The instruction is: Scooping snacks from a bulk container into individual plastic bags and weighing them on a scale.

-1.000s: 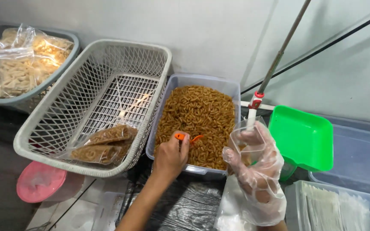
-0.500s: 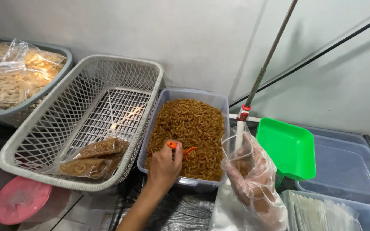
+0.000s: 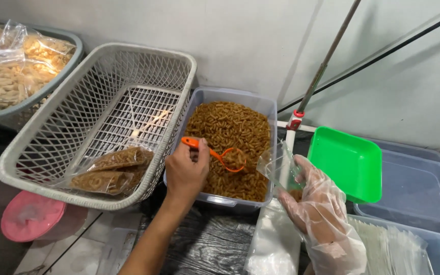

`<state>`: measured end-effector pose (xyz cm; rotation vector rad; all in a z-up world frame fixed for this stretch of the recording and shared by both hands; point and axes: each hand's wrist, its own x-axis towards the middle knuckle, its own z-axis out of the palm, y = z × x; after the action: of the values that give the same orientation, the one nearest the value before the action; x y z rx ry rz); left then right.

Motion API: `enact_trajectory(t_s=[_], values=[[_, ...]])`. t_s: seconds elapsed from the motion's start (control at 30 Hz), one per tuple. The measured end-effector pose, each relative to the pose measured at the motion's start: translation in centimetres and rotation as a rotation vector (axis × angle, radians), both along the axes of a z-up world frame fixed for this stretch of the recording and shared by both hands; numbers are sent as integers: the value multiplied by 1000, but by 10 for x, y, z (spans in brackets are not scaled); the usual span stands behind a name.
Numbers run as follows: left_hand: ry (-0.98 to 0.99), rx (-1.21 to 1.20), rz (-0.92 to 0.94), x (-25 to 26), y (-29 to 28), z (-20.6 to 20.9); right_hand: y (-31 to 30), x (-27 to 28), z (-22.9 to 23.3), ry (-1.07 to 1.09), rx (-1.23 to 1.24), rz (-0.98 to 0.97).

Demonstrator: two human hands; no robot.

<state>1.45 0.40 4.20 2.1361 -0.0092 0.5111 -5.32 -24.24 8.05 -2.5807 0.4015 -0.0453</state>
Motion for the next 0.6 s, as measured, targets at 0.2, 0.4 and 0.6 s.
enact_trajectory(t_s=[0.2, 0.4, 0.6], values=[[-96, -80, 33, -7, 2, 40, -4, 6, -21, 100, -88, 91], [-162, -58, -7, -14, -4, 50, -5, 10, -47, 0, -176, 127], [-179, -40, -142, -26, -11, 51, 7, 11, -43, -10, -213, 189]])
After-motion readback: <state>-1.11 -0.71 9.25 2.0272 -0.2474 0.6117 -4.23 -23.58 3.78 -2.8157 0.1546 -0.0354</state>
